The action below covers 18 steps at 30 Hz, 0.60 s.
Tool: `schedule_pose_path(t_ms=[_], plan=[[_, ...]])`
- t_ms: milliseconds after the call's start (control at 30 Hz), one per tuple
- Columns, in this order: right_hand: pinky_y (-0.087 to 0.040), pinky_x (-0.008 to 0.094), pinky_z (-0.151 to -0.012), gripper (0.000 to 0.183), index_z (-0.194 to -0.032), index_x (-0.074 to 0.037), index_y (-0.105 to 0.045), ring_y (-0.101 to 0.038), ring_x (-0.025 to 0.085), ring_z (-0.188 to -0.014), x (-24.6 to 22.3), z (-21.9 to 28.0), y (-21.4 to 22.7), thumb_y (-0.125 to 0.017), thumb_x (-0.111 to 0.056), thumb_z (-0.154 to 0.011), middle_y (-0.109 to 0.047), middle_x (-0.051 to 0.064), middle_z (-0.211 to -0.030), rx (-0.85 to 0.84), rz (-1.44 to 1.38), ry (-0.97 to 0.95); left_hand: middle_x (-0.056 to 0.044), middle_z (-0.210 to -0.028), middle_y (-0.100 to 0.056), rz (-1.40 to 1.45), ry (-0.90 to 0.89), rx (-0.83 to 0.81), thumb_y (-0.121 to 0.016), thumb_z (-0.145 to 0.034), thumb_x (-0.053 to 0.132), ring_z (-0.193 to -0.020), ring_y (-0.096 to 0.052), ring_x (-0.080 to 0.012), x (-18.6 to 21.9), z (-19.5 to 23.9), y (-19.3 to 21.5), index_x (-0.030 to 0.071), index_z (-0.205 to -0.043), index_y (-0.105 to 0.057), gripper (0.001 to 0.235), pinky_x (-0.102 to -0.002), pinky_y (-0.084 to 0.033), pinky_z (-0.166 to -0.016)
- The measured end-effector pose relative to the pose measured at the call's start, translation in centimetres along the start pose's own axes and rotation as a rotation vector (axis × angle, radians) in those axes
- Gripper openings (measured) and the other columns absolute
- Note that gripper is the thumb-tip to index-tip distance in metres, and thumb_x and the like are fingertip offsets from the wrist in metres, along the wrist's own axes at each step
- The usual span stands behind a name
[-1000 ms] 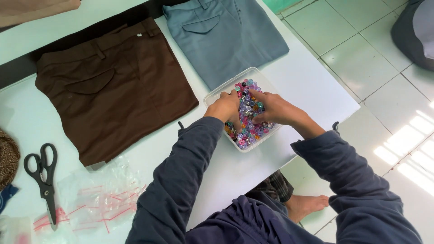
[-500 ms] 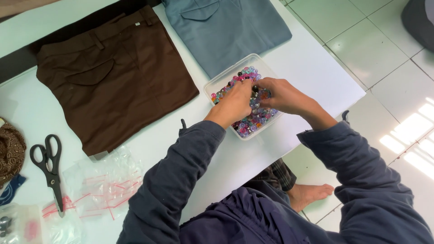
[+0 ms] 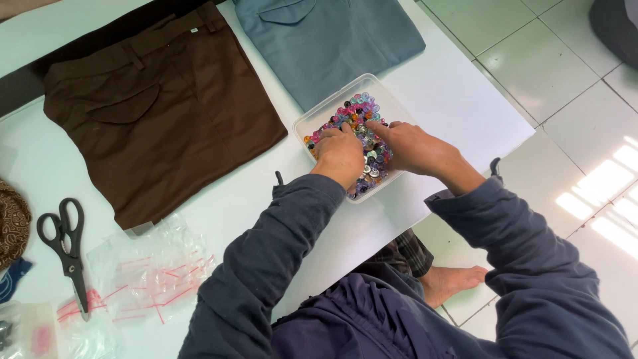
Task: Sorting small decorative beads and placing them into small plastic zip-lock bags
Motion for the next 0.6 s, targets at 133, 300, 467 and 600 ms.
schedule_pose_path(t_ms=[133, 300, 467, 600], plan=[[-0.063, 0.058, -0.083, 0.097, -0.159, -0.013, -0.034, -0.068, 0.050, -0.110, 0.0, -1.4, -0.3, -0.085, 0.000, -0.077, -0.057, 0.037, -0.132, -0.011, -0.044, 0.003, -0.034, -0.117, -0.064, 0.109, 0.064, 0.039, -0.072, -0.088, 0.034, -0.099, -0.070, -0.0366, -0.7, -3.9, -3.5, -0.007, -0.151, -0.037, 0.083, -0.047, -0.065, -0.070], [-0.057, 0.063, -0.090, 0.097, -0.161, -0.013, -0.032, -0.061, 0.054, -0.120, -0.1, -1.2, 0.4, -0.080, 0.004, -0.078, -0.052, 0.038, -0.138, 0.017, -0.324, 0.028, -0.043, -0.115, -0.052, 0.689, 0.010, 0.082, -0.098, -0.056, 0.015, -0.098, -0.063, -0.0593, -2.6, -6.7, -6.5, -0.012, -0.142, -0.033, 0.111, -0.065, -0.061, -0.073], [-0.054, 0.060, -0.096, 0.096, -0.158, -0.014, -0.040, -0.069, 0.046, -0.105, 1.1, -1.8, 0.4, -0.083, 0.004, -0.074, -0.052, 0.034, -0.144, 0.061, -0.506, 0.048, -0.039, -0.126, -0.045, 0.952, -0.100, 0.081, -0.090, -0.066, 0.011, -0.103, -0.063, -0.0591, -3.7, -4.6, -5.3, -0.002, -0.145, -0.033, 0.099, -0.061, -0.060, -0.079], [-0.054, 0.059, -0.093, 0.089, -0.156, -0.007, -0.041, -0.075, 0.038, -0.086, 1.0, -1.5, 0.6, -0.078, 0.006, -0.076, -0.050, 0.036, -0.146, 0.074, -0.713, 0.101, -0.040, -0.136, -0.047, 1.121, -0.172, 0.053, -0.092, -0.073, 0.024, -0.123, -0.055, -0.0560, -4.6, -2.8, -3.3, -0.003, -0.146, -0.035, 0.096, -0.060, -0.052, -0.098]])
Point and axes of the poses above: each hand's wrist, its own z-axis away from the middle knuckle, its own y-axis out of the back of the hand, x = y × z, the point moved 3 cm from there along -z, towards the middle knuckle
